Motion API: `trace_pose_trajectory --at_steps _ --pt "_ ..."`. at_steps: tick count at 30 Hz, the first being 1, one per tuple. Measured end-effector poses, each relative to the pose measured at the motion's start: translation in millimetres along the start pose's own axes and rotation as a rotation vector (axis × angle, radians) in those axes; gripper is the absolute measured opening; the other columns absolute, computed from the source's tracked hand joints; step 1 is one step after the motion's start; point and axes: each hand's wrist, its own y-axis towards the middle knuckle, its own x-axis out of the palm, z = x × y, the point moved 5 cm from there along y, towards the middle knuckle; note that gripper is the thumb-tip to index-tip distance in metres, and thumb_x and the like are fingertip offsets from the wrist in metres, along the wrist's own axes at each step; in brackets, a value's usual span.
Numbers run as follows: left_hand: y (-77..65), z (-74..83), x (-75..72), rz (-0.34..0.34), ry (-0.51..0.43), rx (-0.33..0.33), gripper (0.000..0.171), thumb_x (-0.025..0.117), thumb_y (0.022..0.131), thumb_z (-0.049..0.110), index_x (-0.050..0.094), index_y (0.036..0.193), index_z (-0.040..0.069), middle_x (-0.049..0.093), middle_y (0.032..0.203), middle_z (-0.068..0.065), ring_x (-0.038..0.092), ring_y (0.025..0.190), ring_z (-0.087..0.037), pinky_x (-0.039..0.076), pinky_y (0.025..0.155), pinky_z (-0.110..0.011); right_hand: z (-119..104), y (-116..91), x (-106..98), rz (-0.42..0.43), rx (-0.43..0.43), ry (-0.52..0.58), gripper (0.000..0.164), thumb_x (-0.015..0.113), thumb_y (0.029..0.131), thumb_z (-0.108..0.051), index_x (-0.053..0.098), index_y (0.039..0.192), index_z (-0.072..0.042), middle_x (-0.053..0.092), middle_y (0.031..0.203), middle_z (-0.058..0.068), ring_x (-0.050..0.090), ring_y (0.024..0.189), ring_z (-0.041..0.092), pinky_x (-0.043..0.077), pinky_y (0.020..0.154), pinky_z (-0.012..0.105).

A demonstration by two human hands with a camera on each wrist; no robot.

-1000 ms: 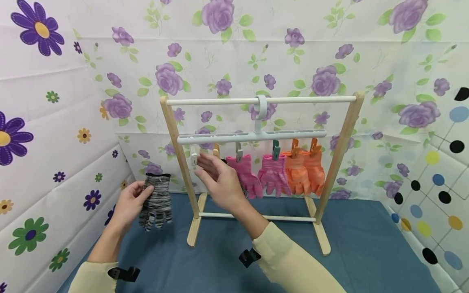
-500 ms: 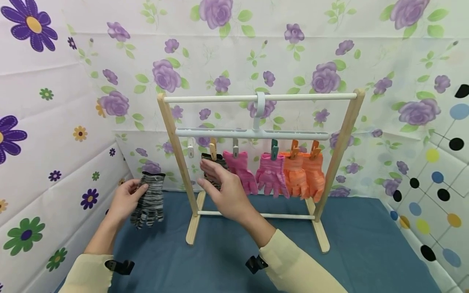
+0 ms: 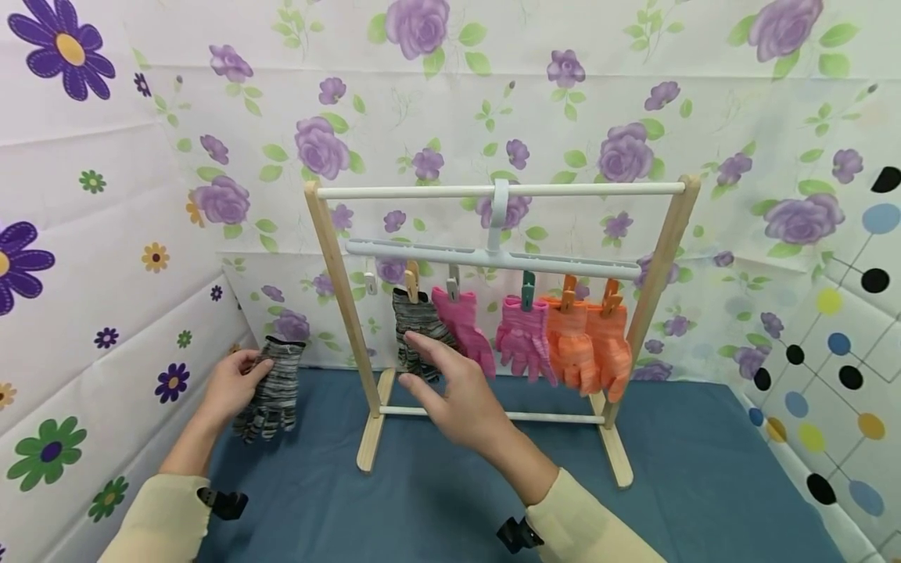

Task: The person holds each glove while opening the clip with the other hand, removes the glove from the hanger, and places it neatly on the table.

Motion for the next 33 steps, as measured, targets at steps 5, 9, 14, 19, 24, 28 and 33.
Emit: trace_pose_trajectory --at_steps 5,9,14,19,24,28,33 --pt "7.3 -13.2 0.8 -0.017 0.013 -0.017 0.053 0.051 0.114 0.022 0.044 0.15 -0.016 0.045 0.148 -0.039 0.044 0.137 -0.053 0.039 0.11 -0.066 2.3 -10.2 -4.3 -0.031 -0.007 -0.047 0.058 0.073 0.104 -0.016 0.051 0.157 -0.01 0.056 0.156 0.006 0.057 0.139 0.023 0.05 0.109 0.048" --pt "11.3 -22.4 3.2 -0.029 0.032 -0.034 0.052 0.051 0.114 0.021 0.044 0.15 -0.016 0.045 0.148 -0.038 0.044 0.137 -0.053 0.04 0.11 -0.066 4.3 -17.6 -7.8 -0.049 0.015 -0.074 0.06 0.074 0.103 -0.019 0.05 0.159 -0.017 0.055 0.156 0.001 0.054 0.142 0.02 0.049 0.11 0.049" --pt "14.7 -33.1 5.2 -0.051 0.047 -0.06 0.051 0.051 0.114 0.021 0.045 0.148 -0.018 0.046 0.146 -0.039 0.045 0.136 -0.053 0.041 0.108 -0.066 7.2 -27.7 -12.1 -0.064 0.04 -0.085 0.062 0.074 0.104 -0.023 0.048 0.16 -0.021 0.053 0.158 -0.002 0.053 0.142 0.02 0.051 0.107 0.051" --pt "18.7 -41.9 8.4 -0.067 0.069 -0.095 0.053 0.051 0.114 0.023 0.044 0.149 -0.017 0.044 0.148 -0.039 0.046 0.135 -0.053 0.042 0.106 -0.066 11.5 -38.1 -16.7 -0.069 0.06 -0.098 0.062 0.073 0.104 -0.024 0.047 0.161 -0.024 0.052 0.159 -0.001 0.052 0.144 0.021 0.05 0.108 0.053" --pt "23.8 -50.8 14.4 -0.073 0.108 -0.114 0.051 0.051 0.114 0.021 0.045 0.148 -0.017 0.043 0.149 -0.039 0.048 0.132 -0.054 0.045 0.102 -0.065 16.8 -46.4 -19.0 -0.078 0.071 -0.11 0.064 0.073 0.104 -0.026 0.045 0.162 -0.027 0.049 0.161 -0.005 0.05 0.145 0.02 0.05 0.109 0.052" --pt "26.7 -57.5 19.9 -0.077 0.143 -0.109 0.049 0.05 0.113 0.016 0.045 0.146 -0.019 0.046 0.144 -0.041 0.051 0.127 -0.054 0.046 0.099 -0.064 19.4 -52.2 -20.3 -0.078 0.078 -0.115 0.064 0.073 0.104 -0.027 0.045 0.162 -0.028 0.049 0.161 -0.006 0.05 0.145 0.019 0.049 0.109 0.05" --pt "27.9 -63.6 24.8 -0.11 0.193 -0.105 0.049 0.049 0.112 0.013 0.041 0.148 -0.02 0.043 0.146 -0.043 0.047 0.132 -0.058 0.045 0.102 -0.066 20.8 -57.5 -23.6 -0.072 0.08 -0.127 0.064 0.073 0.104 -0.027 0.045 0.161 -0.027 0.05 0.16 -0.006 0.05 0.145 0.019 0.049 0.109 0.051"
